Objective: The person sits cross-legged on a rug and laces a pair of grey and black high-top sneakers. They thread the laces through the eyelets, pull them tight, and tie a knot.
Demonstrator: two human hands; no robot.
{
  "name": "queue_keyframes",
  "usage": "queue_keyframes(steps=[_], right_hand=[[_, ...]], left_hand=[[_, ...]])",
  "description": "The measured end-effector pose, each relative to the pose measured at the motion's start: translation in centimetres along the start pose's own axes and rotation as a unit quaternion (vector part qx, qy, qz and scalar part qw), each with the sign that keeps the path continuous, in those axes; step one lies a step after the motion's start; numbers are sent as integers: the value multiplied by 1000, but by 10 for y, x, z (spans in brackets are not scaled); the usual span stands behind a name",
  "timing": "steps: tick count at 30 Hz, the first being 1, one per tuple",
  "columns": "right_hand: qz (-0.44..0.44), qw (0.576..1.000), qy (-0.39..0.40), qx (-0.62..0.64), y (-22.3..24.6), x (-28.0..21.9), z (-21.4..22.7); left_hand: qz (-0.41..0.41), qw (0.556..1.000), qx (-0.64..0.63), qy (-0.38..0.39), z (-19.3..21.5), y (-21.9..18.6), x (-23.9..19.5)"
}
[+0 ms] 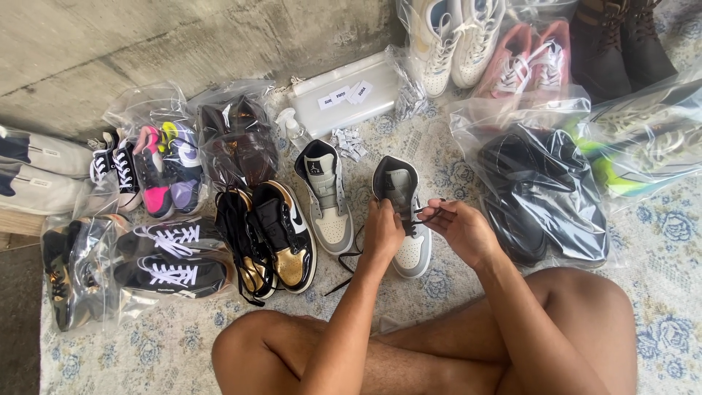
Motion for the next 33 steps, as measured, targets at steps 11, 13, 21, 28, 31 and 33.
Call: queue_keyframes(steps=[11, 13, 21, 28, 31, 33], right_hand=[[-21, 1000, -12, -15, -11, 8, 3], [-25, 999, -14, -23, -12, 10, 4], [-39, 998, -15, -40, -24, 18, 10], [-19, 997, -38, -61, -18, 17, 14], [-15, 996, -39, -73, -15, 13, 11], [-13, 997, -33, -71, -13, 10, 9]], left_hand=[[-76, 982, -174, -22, 46, 14, -31], [-63, 978, -195, -34, 37, 38, -28], [146, 787, -590, -104, -4, 104, -32], [17, 976, -133, -174, 61, -5, -46], [-88, 976, 37, -195, 59, -44, -48], [-26, 985, 110, -133, 38, -36, -35]])
Point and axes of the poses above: each hand's wrist, its own x-axis towards the middle knuckle, its own z-axis out of the back of the hand, y = z × x, the point moved 9 cm from there along x, towards the middle knuckle, and after that the axes turned 1 degree about -x, right-handed, at the moved point
